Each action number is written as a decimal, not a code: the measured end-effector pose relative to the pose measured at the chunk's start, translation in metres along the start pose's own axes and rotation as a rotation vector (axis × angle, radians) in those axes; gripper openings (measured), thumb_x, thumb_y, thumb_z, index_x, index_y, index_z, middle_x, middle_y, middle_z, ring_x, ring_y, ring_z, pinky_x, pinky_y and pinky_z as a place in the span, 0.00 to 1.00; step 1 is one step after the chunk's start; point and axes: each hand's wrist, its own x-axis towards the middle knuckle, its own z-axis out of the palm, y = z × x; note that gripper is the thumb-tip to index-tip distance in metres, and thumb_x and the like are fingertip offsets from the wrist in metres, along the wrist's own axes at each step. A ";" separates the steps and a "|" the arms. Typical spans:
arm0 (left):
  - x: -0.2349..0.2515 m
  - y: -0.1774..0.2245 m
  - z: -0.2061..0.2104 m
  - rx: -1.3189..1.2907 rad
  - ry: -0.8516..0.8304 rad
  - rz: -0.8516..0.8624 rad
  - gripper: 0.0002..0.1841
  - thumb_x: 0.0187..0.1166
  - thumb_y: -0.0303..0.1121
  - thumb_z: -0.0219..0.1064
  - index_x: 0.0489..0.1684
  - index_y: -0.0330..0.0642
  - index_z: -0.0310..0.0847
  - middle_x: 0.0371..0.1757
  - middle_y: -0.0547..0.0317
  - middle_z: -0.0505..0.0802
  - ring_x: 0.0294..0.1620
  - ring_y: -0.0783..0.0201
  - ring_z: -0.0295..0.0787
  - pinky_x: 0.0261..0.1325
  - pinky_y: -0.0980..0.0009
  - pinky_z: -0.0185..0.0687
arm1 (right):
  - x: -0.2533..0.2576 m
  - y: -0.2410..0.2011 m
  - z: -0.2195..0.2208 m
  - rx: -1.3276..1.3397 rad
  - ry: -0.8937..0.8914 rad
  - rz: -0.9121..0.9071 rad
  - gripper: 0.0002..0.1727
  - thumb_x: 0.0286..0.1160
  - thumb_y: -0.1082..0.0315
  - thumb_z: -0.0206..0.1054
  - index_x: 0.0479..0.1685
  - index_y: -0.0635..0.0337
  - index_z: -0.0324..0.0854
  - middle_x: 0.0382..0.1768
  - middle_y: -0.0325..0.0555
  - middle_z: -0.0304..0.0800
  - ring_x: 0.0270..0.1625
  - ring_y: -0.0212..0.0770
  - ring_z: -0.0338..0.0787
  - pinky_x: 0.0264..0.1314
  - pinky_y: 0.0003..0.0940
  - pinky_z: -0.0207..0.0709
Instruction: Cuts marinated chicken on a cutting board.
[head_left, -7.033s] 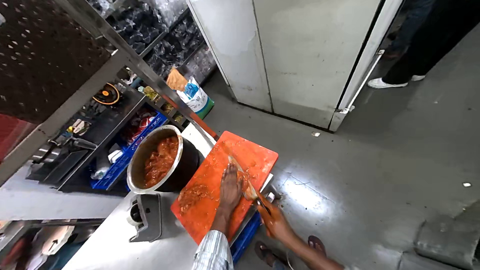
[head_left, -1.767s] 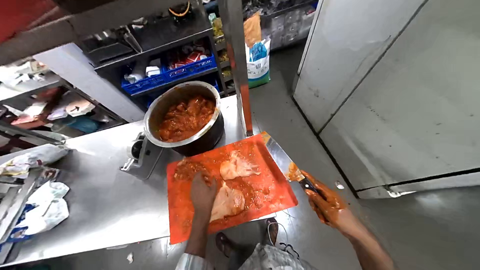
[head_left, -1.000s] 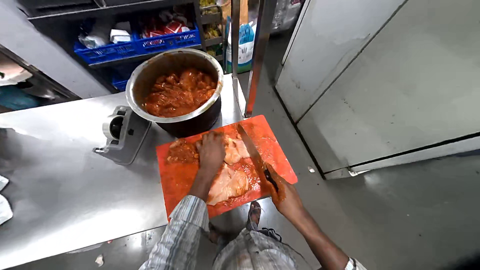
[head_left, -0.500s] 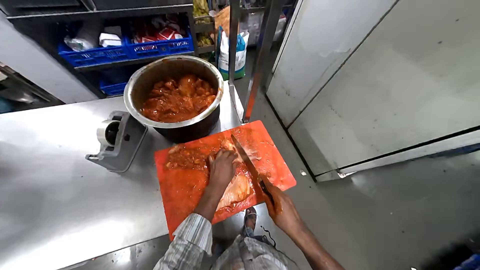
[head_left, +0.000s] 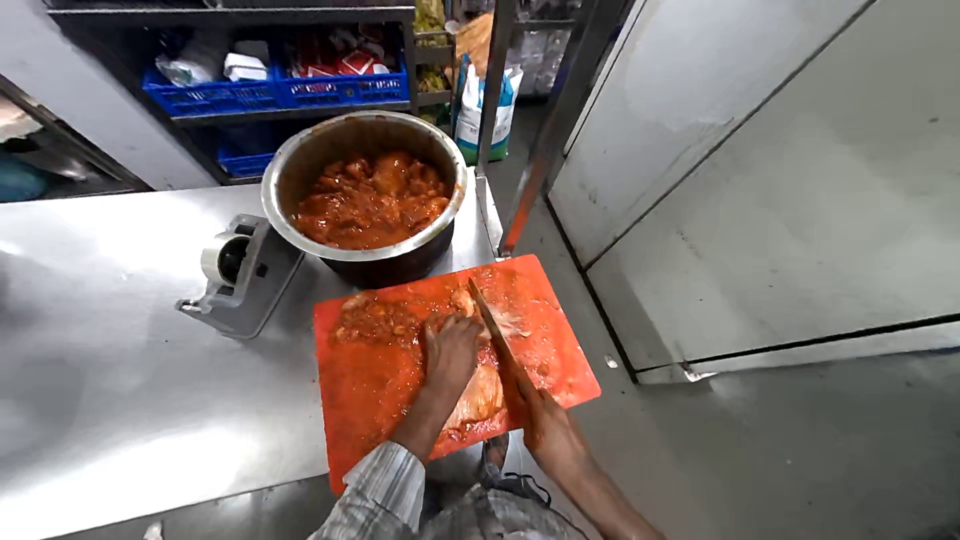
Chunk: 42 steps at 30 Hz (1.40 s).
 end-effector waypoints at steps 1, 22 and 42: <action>-0.003 0.001 0.000 -0.004 -0.004 0.006 0.12 0.83 0.35 0.69 0.58 0.48 0.92 0.66 0.57 0.93 0.77 0.49 0.81 0.84 0.33 0.57 | 0.015 -0.003 -0.006 -0.017 -0.017 -0.004 0.32 0.87 0.64 0.53 0.92 0.42 0.60 0.60 0.59 0.88 0.52 0.59 0.92 0.56 0.58 0.84; -0.032 -0.017 0.008 0.005 0.076 -0.167 0.15 0.85 0.36 0.67 0.65 0.52 0.91 0.78 0.60 0.86 0.86 0.48 0.71 0.82 0.32 0.61 | 0.040 0.029 -0.046 -0.173 -0.176 -0.304 0.28 0.88 0.62 0.54 0.87 0.40 0.69 0.64 0.58 0.85 0.52 0.60 0.92 0.53 0.58 0.84; -0.025 -0.020 -0.007 -0.018 -0.143 -0.256 0.19 0.90 0.33 0.55 0.72 0.53 0.87 0.83 0.65 0.82 0.89 0.56 0.67 0.89 0.50 0.60 | 0.048 0.046 -0.043 0.003 -0.124 -0.239 0.26 0.90 0.55 0.49 0.85 0.45 0.71 0.68 0.57 0.86 0.67 0.59 0.88 0.69 0.61 0.78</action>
